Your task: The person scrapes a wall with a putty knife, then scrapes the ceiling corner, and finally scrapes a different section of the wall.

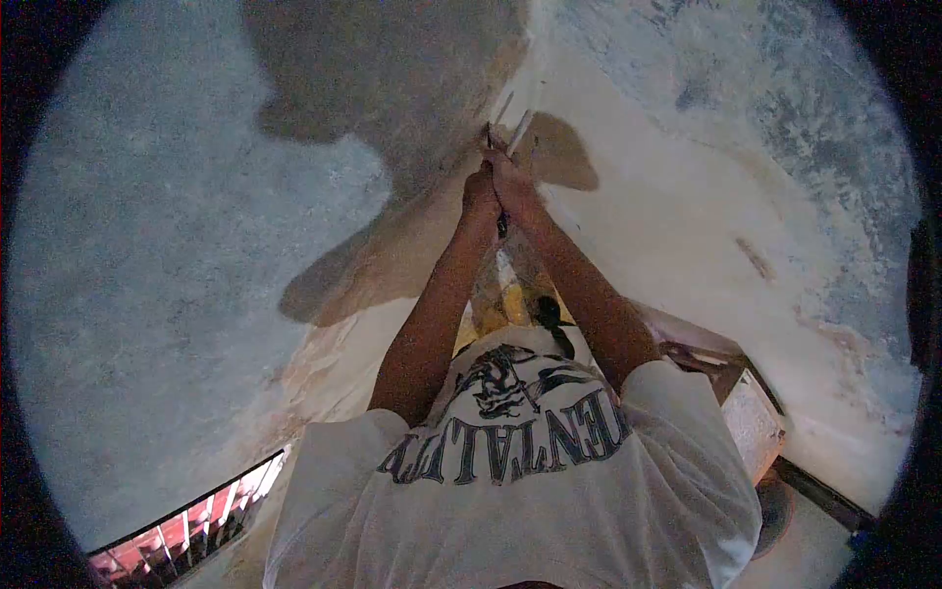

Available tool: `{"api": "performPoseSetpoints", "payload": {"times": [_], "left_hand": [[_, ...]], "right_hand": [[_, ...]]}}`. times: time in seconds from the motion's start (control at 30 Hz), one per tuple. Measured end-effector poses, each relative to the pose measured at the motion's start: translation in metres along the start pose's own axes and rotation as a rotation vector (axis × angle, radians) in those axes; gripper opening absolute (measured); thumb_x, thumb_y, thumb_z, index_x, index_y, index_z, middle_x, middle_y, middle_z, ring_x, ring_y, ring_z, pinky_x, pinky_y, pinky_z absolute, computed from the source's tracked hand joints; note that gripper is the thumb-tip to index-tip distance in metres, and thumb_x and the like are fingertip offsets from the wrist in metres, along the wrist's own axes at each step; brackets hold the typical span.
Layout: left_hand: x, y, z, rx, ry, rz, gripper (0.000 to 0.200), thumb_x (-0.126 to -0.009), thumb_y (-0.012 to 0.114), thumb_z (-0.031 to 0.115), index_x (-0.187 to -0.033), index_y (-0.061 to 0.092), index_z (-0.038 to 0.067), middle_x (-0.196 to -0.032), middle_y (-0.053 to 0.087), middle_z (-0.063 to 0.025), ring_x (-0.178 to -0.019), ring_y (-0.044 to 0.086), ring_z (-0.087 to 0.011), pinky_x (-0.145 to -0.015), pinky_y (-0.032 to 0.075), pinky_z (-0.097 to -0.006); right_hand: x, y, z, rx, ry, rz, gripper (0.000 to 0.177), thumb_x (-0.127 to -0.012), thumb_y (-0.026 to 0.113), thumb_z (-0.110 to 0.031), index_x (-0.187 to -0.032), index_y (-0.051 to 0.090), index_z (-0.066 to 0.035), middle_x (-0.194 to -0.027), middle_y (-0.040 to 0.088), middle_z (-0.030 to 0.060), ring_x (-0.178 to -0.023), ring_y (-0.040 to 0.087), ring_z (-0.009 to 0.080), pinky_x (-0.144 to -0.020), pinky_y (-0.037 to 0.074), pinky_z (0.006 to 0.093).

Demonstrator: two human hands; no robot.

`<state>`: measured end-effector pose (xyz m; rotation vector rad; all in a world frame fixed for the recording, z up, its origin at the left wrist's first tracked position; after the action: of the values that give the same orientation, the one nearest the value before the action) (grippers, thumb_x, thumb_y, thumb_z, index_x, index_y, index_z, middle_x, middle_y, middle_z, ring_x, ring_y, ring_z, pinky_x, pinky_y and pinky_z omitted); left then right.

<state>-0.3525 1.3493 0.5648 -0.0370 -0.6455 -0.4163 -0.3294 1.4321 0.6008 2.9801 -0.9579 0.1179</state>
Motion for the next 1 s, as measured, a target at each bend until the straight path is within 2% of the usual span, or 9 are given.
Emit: {"api": "performPoseSetpoints", "payload": {"times": [0.1, 0.17, 0.33, 0.5, 0.57, 0.7, 0.8, 0.87, 1.0], "left_hand": [[0.008, 0.005, 0.010, 0.029, 0.145, -0.110, 0.052, -0.096, 0.041, 0.048, -0.091, 0.061, 0.000, -0.071, 0.059, -0.0083, -0.056, 0.056, -0.0217, -0.049, 0.041, -0.0376], [-0.012, 0.004, -0.002, -0.189, 0.120, -0.061, 0.053, -0.096, 0.040, 0.048, -0.091, 0.061, -0.001, -0.071, 0.059, -0.0078, -0.056, 0.055, -0.0210, -0.048, 0.040, -0.0360], [0.040, 0.007, 0.029, -0.214, 0.141, -0.018, 0.052, -0.097, 0.038, 0.045, -0.093, 0.060, -0.002, -0.072, 0.059, -0.0097, -0.058, 0.058, -0.0214, -0.048, 0.042, -0.0347], [0.006, 0.007, 0.012, -0.287, 0.267, -0.079, 0.053, -0.097, 0.038, 0.046, -0.094, 0.060, -0.002, -0.073, 0.060, -0.0120, -0.063, 0.061, -0.0215, -0.049, 0.043, -0.0354], [0.009, 0.009, 0.016, -0.153, 0.190, -0.051, 0.053, -0.097, 0.037, 0.046, -0.095, 0.060, -0.002, -0.075, 0.061, -0.0126, -0.064, 0.061, -0.0230, -0.051, 0.044, -0.0369], [0.019, 0.003, 0.013, -0.204, 0.087, 0.035, 0.052, -0.096, 0.037, 0.045, -0.098, 0.059, -0.003, -0.079, 0.063, -0.0139, -0.067, 0.063, -0.0267, -0.056, 0.047, -0.0405], [0.014, 0.006, 0.025, -0.284, 0.272, -0.061, 0.055, -0.096, 0.038, 0.047, -0.096, 0.060, -0.003, -0.079, 0.063, -0.0135, -0.066, 0.062, -0.0273, -0.058, 0.046, -0.0414], [0.012, 0.007, 0.024, -0.213, 0.224, -0.005, 0.056, -0.096, 0.038, 0.048, -0.094, 0.061, -0.003, -0.078, 0.063, -0.0140, -0.066, 0.062, -0.0270, -0.058, 0.046, -0.0412], [0.018, 0.006, 0.019, -0.293, 0.173, 0.022, 0.058, -0.095, 0.036, 0.050, -0.093, 0.062, -0.002, -0.077, 0.063, -0.0152, -0.067, 0.062, -0.0270, -0.058, 0.045, -0.0408]], "right_hand": [[0.016, 0.005, -0.010, -0.105, 0.171, -0.019, 0.057, -0.087, 0.054, -0.042, -0.125, 0.053, 0.000, -0.116, 0.057, 0.0178, -0.105, 0.053, 0.0279, -0.093, 0.039, 0.0377], [0.017, 0.001, -0.010, -0.041, 0.247, -0.005, 0.059, -0.087, 0.053, -0.041, -0.130, 0.049, 0.000, -0.122, 0.054, 0.0186, -0.110, 0.051, 0.0287, -0.097, 0.036, 0.0373], [0.008, 0.002, -0.015, -0.114, 0.104, -0.055, 0.062, -0.088, 0.053, -0.042, -0.136, 0.045, -0.003, -0.129, 0.052, 0.0164, -0.118, 0.047, 0.0272, -0.101, 0.033, 0.0368], [0.008, -0.003, -0.010, -0.096, 0.106, -0.030, 0.059, -0.088, 0.055, -0.039, -0.134, 0.048, -0.004, -0.127, 0.053, 0.0133, -0.115, 0.048, 0.0250, -0.100, 0.034, 0.0360], [-0.002, 0.000, -0.008, -0.104, 0.057, -0.019, 0.059, -0.087, 0.055, -0.039, -0.133, 0.048, -0.003, -0.125, 0.054, 0.0131, -0.112, 0.048, 0.0249, -0.099, 0.035, 0.0361], [-0.016, -0.001, 0.031, -0.035, 0.176, -0.032, 0.056, -0.086, 0.056, -0.037, -0.127, 0.052, 0.000, -0.124, 0.055, 0.0135, -0.111, 0.050, 0.0244, -0.097, 0.036, 0.0349], [-0.003, -0.007, 0.008, 0.071, 0.251, 0.008, 0.052, -0.086, 0.054, -0.037, -0.122, 0.055, 0.002, -0.122, 0.055, 0.0142, -0.108, 0.051, 0.0239, -0.095, 0.037, 0.0333], [-0.008, -0.008, 0.010, 0.037, 0.302, 0.069, 0.050, -0.086, 0.054, -0.036, -0.119, 0.056, 0.002, -0.117, 0.057, 0.0145, -0.105, 0.052, 0.0240, -0.093, 0.038, 0.0327], [-0.063, 0.002, 0.096, 0.033, 0.105, -0.005, 0.049, -0.089, 0.050, -0.039, -0.113, 0.057, 0.003, -0.107, 0.058, 0.0142, -0.096, 0.053, 0.0251, -0.088, 0.040, 0.0352]]}}
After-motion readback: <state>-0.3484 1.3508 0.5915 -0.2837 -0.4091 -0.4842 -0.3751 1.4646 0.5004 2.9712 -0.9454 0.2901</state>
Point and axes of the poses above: each hand's wrist, its own x-axis away from the middle knuckle, its own y-axis out of the palm, z = x × y, the point moved 9 cm from there along -x, towards the middle knuckle
